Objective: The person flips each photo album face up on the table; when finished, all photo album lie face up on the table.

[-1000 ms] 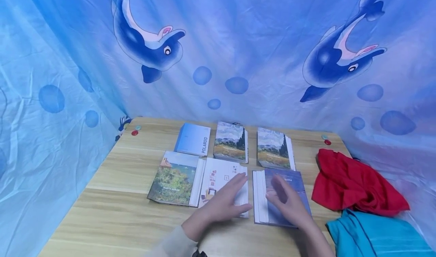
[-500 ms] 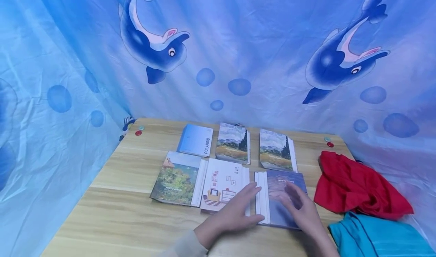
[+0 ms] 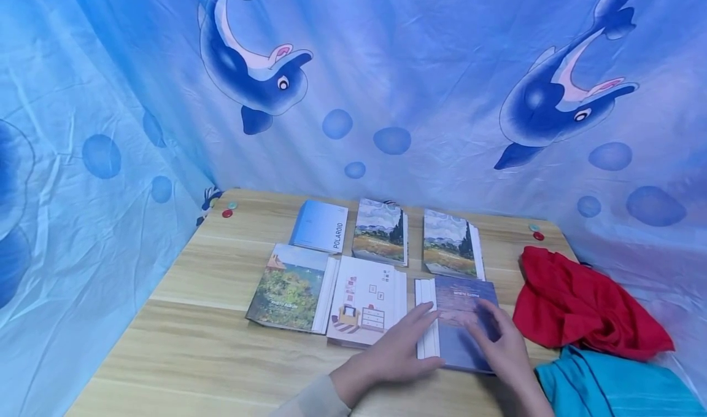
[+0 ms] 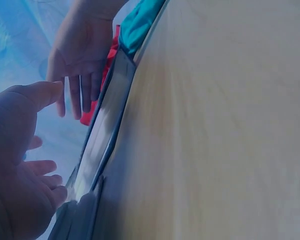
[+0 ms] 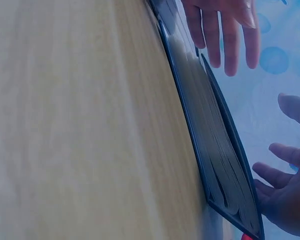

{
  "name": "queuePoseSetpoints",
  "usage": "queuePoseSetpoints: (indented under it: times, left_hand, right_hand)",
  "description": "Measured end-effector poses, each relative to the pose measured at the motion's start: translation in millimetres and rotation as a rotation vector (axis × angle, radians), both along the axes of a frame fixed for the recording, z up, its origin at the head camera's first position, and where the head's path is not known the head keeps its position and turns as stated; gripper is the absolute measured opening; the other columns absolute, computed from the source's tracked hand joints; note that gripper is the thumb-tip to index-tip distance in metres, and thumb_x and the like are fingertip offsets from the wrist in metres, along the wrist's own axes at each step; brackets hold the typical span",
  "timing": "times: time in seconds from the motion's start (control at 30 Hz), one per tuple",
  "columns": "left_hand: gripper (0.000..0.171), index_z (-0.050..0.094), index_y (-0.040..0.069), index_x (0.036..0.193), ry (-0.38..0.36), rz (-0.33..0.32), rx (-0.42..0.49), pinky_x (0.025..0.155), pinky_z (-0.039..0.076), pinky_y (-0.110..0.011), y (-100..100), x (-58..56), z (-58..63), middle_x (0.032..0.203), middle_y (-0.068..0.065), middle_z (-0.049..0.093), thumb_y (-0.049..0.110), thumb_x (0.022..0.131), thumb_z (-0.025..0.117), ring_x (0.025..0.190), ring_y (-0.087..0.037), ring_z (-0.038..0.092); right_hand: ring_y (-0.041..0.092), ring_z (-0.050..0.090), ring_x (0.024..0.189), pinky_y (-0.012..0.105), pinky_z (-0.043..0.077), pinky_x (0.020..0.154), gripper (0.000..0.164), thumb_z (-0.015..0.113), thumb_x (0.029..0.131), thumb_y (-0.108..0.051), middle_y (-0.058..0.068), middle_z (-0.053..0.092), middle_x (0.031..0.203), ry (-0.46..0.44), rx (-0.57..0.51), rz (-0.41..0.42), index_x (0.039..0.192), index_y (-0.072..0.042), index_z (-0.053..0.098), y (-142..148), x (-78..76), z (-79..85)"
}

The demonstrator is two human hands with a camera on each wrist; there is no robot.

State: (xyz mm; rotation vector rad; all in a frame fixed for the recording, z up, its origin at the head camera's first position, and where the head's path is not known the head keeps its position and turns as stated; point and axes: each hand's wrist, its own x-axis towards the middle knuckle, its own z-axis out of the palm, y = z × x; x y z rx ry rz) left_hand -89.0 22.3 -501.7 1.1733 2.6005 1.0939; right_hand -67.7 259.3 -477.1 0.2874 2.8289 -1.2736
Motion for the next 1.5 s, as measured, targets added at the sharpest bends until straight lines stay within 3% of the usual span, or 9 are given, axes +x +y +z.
queuePoseSetpoints:
  times: [0.17, 0.37, 0.6, 0.8, 0.9, 1.13, 1.3, 1.5]
  left_hand:
    - [0.088, 0.023, 0.008, 0.161, -0.012, -0.008, -0.001, 0.119, 0.030, -0.037, 7.4, -0.7, -5.4, 0.167, -0.014, 0.021, 0.051, 0.097, 0.063, 0.150, -0.026, 0.027]
    - [0.086, 0.024, 0.009, 0.161, 0.024, -0.032, -0.026, 0.120, 0.027, -0.037, 16.7, 0.7, -2.6, 0.167, -0.015, 0.019, 0.051, 0.097, 0.063, 0.152, -0.027, 0.023]
    - [0.083, 0.027, 0.014, 0.161, 0.038, -0.029, -0.069, 0.121, 0.026, -0.039, 21.3, 1.4, -4.5, 0.168, -0.010, 0.018, 0.053, 0.097, 0.062, 0.153, -0.027, 0.020]
    - [0.081, 0.028, 0.014, 0.161, 0.010, -0.075, -0.036, 0.117, 0.032, -0.034, 24.5, -0.8, -7.3, 0.166, -0.012, 0.022, 0.050, 0.097, 0.063, 0.148, -0.025, 0.032]
    - [0.083, 0.028, 0.013, 0.161, 0.008, -0.087, -0.029, 0.118, 0.032, -0.032, 25.8, -0.9, -8.3, 0.165, -0.011, 0.024, 0.050, 0.096, 0.065, 0.148, -0.024, 0.033]
    - [0.081, 0.031, 0.012, 0.160, -0.043, -0.057, -0.040, 0.118, 0.032, -0.033, 24.1, 0.0, -8.3, 0.165, -0.012, 0.026, 0.050, 0.096, 0.065, 0.148, -0.025, 0.033]
    - [0.083, 0.032, 0.010, 0.159, -0.082, -0.037, -0.047, 0.119, 0.030, -0.034, 22.1, 0.1, -10.1, 0.166, -0.012, 0.024, 0.051, 0.095, 0.065, 0.150, -0.026, 0.029]
    - [0.089, 0.032, 0.010, 0.159, -0.065, -0.031, -0.041, 0.119, 0.031, -0.032, 23.3, -1.7, -12.4, 0.166, -0.011, 0.024, 0.046, 0.089, 0.074, 0.149, -0.026, 0.030]
  right_hand:
    - [0.047, 0.030, 0.144, 0.067, 0.025, 0.116, 0.087, 0.063, 0.094, -0.060, 0.028, 0.034, 0.155, -0.036, 0.030, 0.001, 0.153, -0.001, 0.037, 5.0, -0.8, -0.5]
    - [0.047, 0.027, 0.145, 0.067, 0.024, 0.116, 0.091, 0.063, 0.092, -0.064, 0.029, 0.031, 0.156, -0.067, 0.053, 0.000, 0.154, -0.002, 0.036, 14.6, -1.3, -4.5]
    - [0.049, 0.034, 0.140, 0.066, 0.030, 0.113, 0.077, 0.071, 0.096, -0.039, 0.030, 0.037, 0.151, 0.028, 0.060, 0.002, 0.152, 0.002, 0.038, 20.7, 0.6, -9.4]
    - [0.051, 0.028, 0.144, 0.063, 0.029, 0.116, 0.100, 0.066, 0.096, -0.049, 0.033, 0.023, 0.159, -0.102, 0.008, -0.029, 0.160, 0.003, 0.010, 25.9, -5.0, -11.7]
    - [0.052, 0.026, 0.144, 0.063, 0.027, 0.116, 0.105, 0.063, 0.096, -0.054, 0.037, 0.021, 0.158, -0.153, 0.021, -0.020, 0.159, 0.007, 0.006, 29.3, -7.3, -13.3]
    - [0.051, 0.032, 0.141, 0.064, 0.032, 0.113, 0.099, 0.060, 0.096, -0.059, 0.036, 0.032, 0.154, -0.176, 0.020, -0.034, 0.158, 0.006, 0.019, 32.5, -8.7, -15.9]
    - [0.047, 0.046, 0.133, 0.062, 0.041, 0.108, 0.086, 0.060, 0.099, -0.052, 0.034, 0.045, 0.146, -0.136, -0.009, -0.082, 0.157, 0.004, 0.028, 30.1, -6.7, -15.0]
    - [0.044, 0.044, 0.134, 0.060, 0.039, 0.110, 0.078, 0.061, 0.100, -0.044, 0.032, 0.043, 0.149, -0.098, -0.081, -0.165, 0.155, 0.004, 0.033, 25.0, -5.5, -10.9]
